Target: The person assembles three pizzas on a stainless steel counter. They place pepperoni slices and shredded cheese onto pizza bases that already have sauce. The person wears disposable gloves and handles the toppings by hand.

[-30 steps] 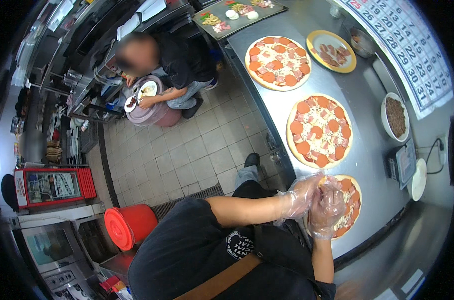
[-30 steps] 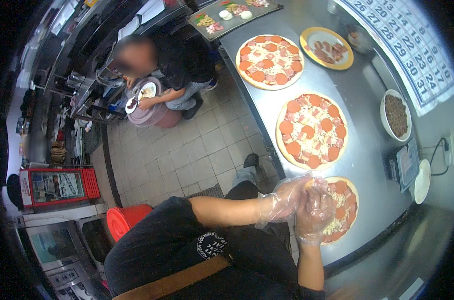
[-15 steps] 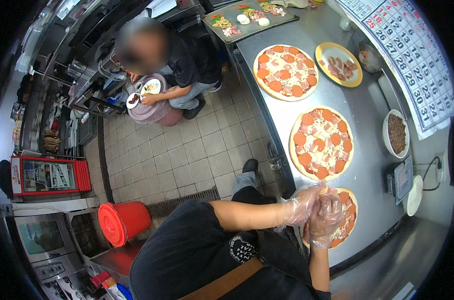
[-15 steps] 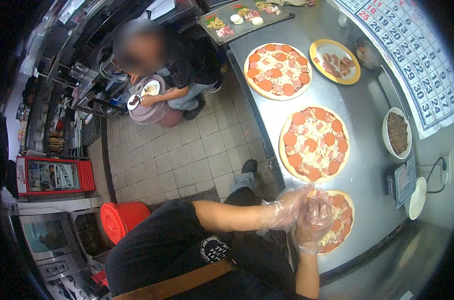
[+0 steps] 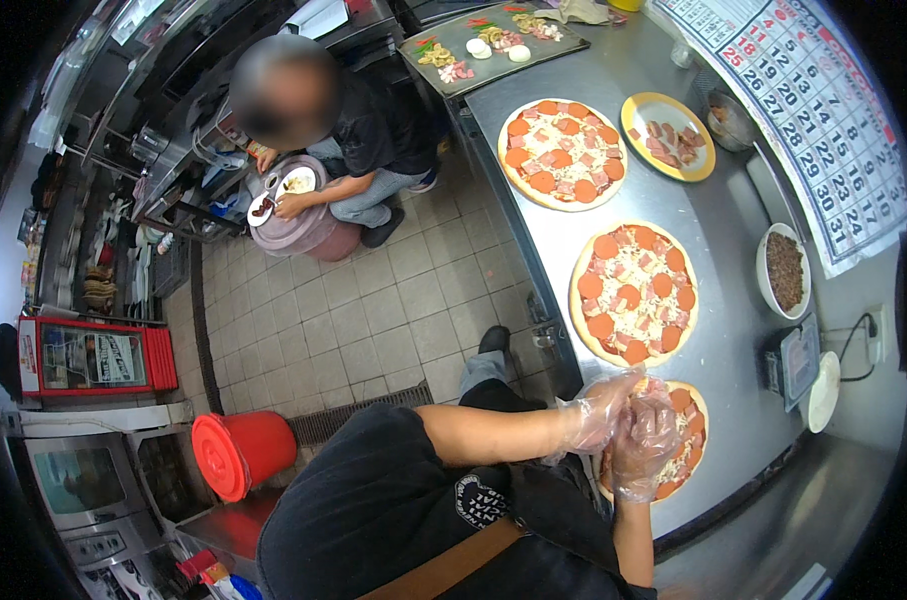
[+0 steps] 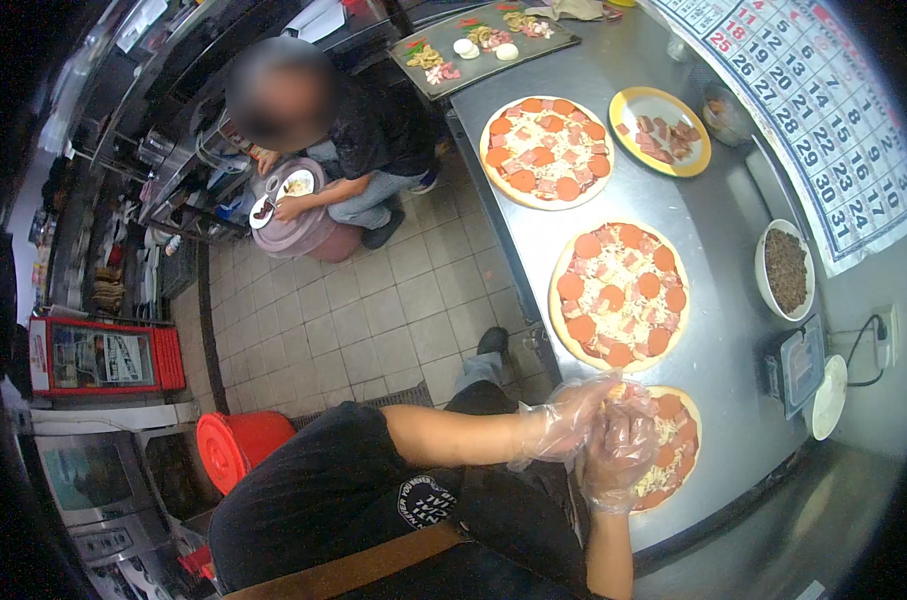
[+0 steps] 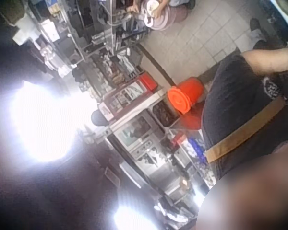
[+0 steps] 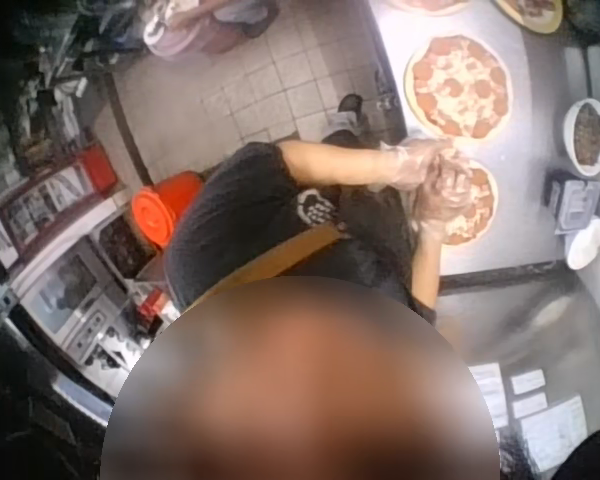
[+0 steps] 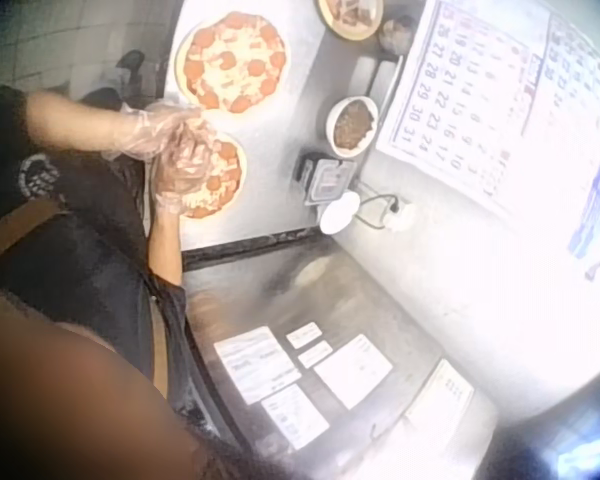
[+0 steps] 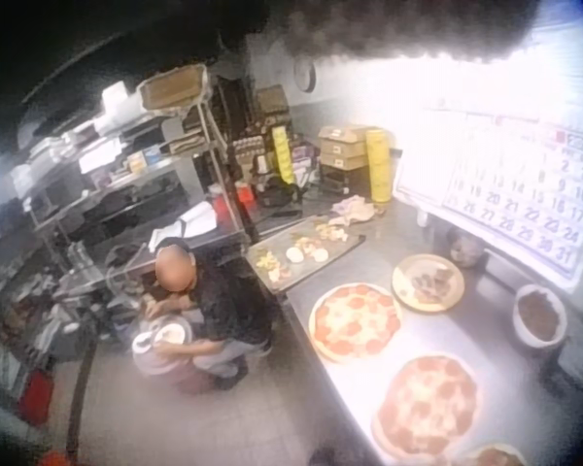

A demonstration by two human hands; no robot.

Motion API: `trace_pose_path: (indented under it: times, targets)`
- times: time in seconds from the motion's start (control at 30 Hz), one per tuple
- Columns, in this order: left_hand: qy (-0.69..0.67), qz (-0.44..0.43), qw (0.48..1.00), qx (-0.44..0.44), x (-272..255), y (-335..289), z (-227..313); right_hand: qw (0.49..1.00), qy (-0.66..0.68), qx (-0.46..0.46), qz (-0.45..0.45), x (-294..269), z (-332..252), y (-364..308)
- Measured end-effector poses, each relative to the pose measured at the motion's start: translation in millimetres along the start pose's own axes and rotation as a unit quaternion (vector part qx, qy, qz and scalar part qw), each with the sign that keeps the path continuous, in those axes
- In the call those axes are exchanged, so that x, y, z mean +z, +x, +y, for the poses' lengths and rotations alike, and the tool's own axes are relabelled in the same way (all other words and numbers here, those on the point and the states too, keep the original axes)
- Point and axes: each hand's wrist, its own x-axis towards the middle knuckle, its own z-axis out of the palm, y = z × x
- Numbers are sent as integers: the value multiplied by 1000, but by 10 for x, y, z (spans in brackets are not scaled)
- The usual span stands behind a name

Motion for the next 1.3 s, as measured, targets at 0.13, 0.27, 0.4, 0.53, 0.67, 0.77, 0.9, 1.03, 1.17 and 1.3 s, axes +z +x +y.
trace_pose_path:
  times: [0.13,0.27,0.4,0.53,0.67,0.77,0.9,1.03,1.17,1.3]
  targets:
    - [3,-15,1000,-7,3,7,21,1000,19,-14,4,3,34,-25]
    - [-25,8,1000,7,46,-20,36,1000,16,-8,12,-8,19,-16]
    - [-9,20,1000,13,77,-46,37,999,15,-16,30,-4,40,-13]
    - [-6,12,1000,-16,45,-12,38,999,21,15,18,-48,28,-47]
    - [-3,58,998,-36,203,-104,117,999,42,23,13,-72,52,-82]
    - [-8,13,999,-36,107,-68,71,999,43,11,18,-53,71,-97]
    - [15,3,999,-31,-7,22,-34,997,64,28,21,-90,35,-69]
    - [22,22,999,-31,16,5,-17,994,76,80,-8,-141,23,-140]
    - [20,-16,998,-51,-69,42,-29,991,83,90,47,-263,-19,-73]
    - [21,5,1000,-23,49,-30,40,961,147,227,59,-442,129,-239]
